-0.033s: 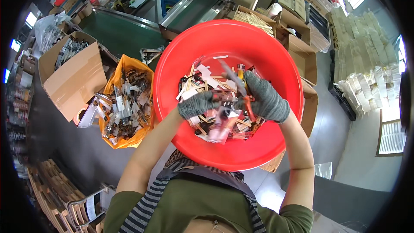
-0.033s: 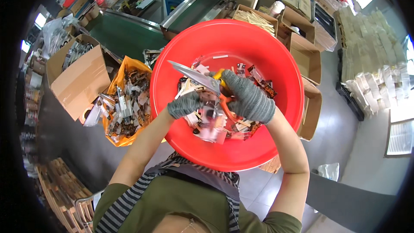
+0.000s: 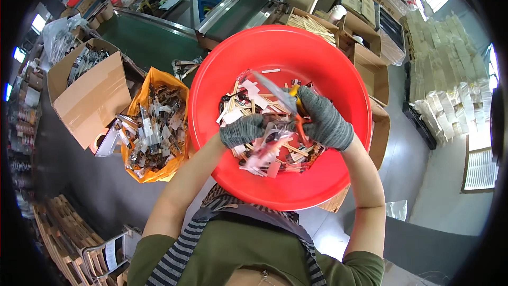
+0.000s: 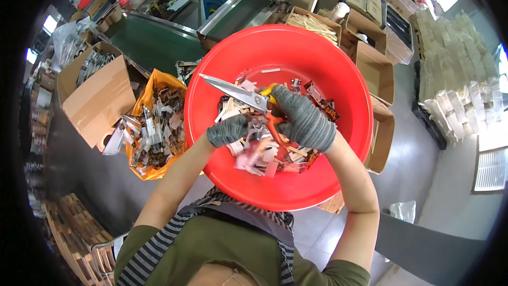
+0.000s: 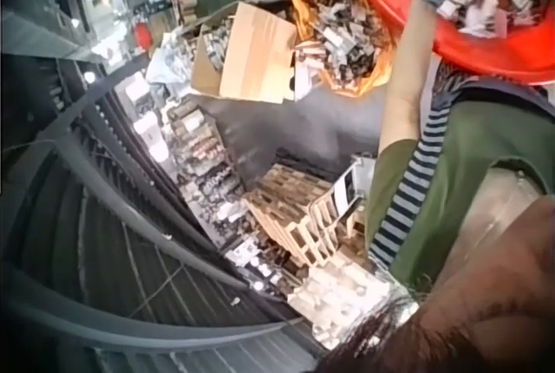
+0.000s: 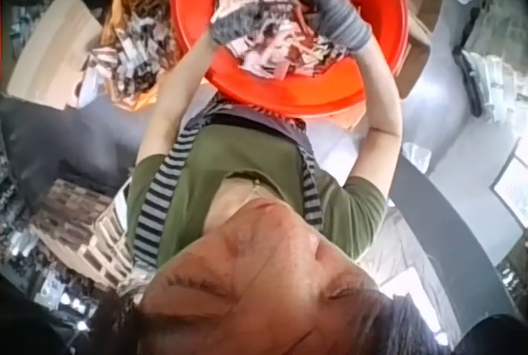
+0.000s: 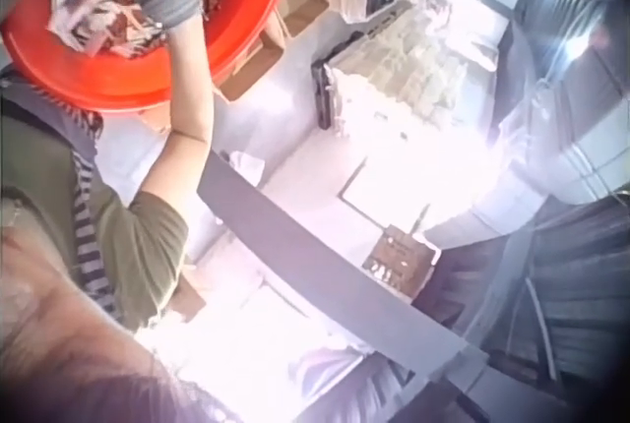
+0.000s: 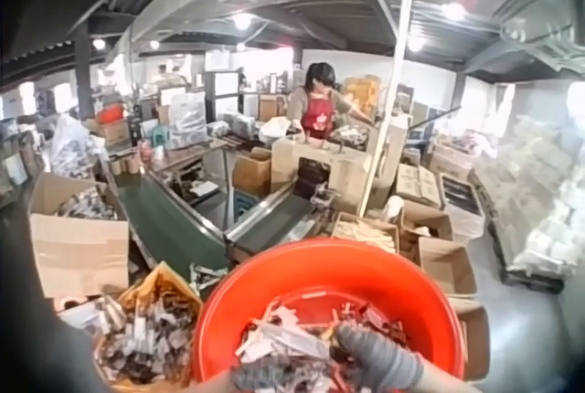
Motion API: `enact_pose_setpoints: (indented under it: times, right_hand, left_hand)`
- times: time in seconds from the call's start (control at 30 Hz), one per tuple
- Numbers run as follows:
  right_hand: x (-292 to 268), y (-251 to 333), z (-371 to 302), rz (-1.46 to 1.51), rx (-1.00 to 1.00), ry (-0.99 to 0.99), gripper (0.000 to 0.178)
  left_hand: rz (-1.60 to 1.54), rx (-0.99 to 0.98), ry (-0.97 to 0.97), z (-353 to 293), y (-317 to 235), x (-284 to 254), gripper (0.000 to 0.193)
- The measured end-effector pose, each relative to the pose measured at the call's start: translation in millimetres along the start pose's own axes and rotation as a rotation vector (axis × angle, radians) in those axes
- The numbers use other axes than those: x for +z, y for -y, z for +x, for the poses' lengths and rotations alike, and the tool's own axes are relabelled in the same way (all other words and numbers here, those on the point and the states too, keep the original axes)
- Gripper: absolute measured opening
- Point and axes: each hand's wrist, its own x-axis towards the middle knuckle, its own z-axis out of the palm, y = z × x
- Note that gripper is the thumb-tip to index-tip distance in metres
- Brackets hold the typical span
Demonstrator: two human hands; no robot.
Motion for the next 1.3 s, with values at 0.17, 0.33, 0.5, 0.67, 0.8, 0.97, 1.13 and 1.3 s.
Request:
enact_pose_setpoints:
  times: [0.17, 0.33, 0.5, 0.67, 0.8, 0.97, 1.13, 1.3]
  right_hand:
    - [12.5, 5.9, 8.0, 0.012, 0.102, -0.103, 0.041]
    - [25.0, -8.5, 14.5, 0.176, 0.193, -0.122, 0.027]
    - [42.8, 1.8, 38.8, 0.024, 0.226, -0.221, 0.029]
    - [45.8, 6.9, 60.2, 0.361, 0.115, -0.318, 0.026]
    - [58.6, -9.8, 60.8, 0.098, -0.071, -0.230, 0.053]
    - [150.0, -95.0, 56.5, 0.348, 0.176, 0.223, 0.052]
    - [180.6, -11.2, 124.5, -0.092, -0.070, 0.490, 0.066]
    - [221.2, 13.6, 173.4, 0.017, 0.018, 0.618, 0.053]
  left_hand:
    - [-0.448, -0.151, 0.086, -9.2, -46.9, -4.7, 0.046]
    - [-0.697, 0.120, -0.097, -5.4, -39.4, -15.1, 0.080]
    - [-0.244, 0.089, -0.266, -13.3, -39.9, -4.9, 0.062]
    - [-0.617, 0.029, -0.424, -26.9, -43.6, -17.9, 0.017]
    - [-0.534, -0.194, -0.641, -89.1, -99.1, -65.0, 0.019]
    - [-0.375, -0.311, -0.907, -157.6, -100.7, -105.3, 0.027]
    - [-0.102, -0.385, -0.895, -217.7, -79.5, -113.4, 0.035]
    - [-0.311, -0.494, -0.927, -260.3, -71.3, -128.2, 0.039]
